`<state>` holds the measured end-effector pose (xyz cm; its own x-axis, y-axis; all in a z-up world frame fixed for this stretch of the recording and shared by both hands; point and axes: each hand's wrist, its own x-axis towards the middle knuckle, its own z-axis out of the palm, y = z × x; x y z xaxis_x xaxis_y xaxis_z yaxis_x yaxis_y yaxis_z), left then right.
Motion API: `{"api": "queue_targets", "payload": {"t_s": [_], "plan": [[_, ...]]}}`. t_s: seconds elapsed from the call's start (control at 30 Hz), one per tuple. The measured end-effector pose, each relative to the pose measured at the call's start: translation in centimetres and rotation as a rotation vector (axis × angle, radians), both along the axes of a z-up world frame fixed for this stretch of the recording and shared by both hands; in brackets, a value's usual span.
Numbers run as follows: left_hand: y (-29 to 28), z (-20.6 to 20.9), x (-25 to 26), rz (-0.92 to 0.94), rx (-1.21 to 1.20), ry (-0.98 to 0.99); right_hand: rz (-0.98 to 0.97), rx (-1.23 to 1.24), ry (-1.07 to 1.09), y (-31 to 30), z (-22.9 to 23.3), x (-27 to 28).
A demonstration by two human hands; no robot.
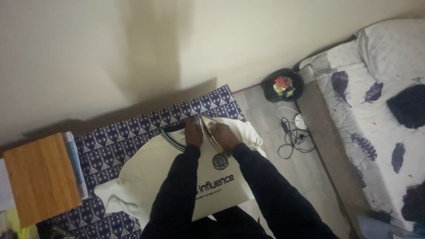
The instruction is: The person irons a white long-sleeved shirt laid on a patterned surface. They smooth the fabric with one hand while moving the iron with the other, then flip the shirt to iron the back side.
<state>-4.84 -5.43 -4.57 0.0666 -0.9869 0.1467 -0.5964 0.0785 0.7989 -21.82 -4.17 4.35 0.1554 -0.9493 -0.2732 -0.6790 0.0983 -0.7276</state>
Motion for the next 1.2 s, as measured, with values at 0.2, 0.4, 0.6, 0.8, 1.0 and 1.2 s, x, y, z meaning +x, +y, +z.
{"api": "queue_targets", "payload": {"t_s": [0.2, 0.4, 0.6, 0.8, 1.0, 1.2], "plan": [[0.1, 0.3, -0.2, 0.001, 0.007, -0.003, -0.105, -0.231, 0.084, 1.7, -1.6, -3.1], [0.2, 3.0, -0.2, 0.006, 0.036, 0.067, -0.420, -0.118, 0.094, 5.2, -0.5, -5.3], [0.5, 2.7, 0.3, 0.022, 0.049, 0.064, -0.211, -0.369, 0.246, 1.7, -6.0, -5.8], [2.6, 4.2, 2.5, -0.038, 0.381, -0.113, 0.344, -0.606, 0.124, 1.7, -6.7, -5.8], [3.8, 1.4, 3.5, -0.105, 0.296, -0.370, 0.058, -0.258, -0.160, 0.1, -7.1, -0.6], [4.5, -0.8, 4.3, -0.096, 0.299, -0.290, -0.126, -0.276, -0.080, 2.4, -12.4, 2.6]]}}
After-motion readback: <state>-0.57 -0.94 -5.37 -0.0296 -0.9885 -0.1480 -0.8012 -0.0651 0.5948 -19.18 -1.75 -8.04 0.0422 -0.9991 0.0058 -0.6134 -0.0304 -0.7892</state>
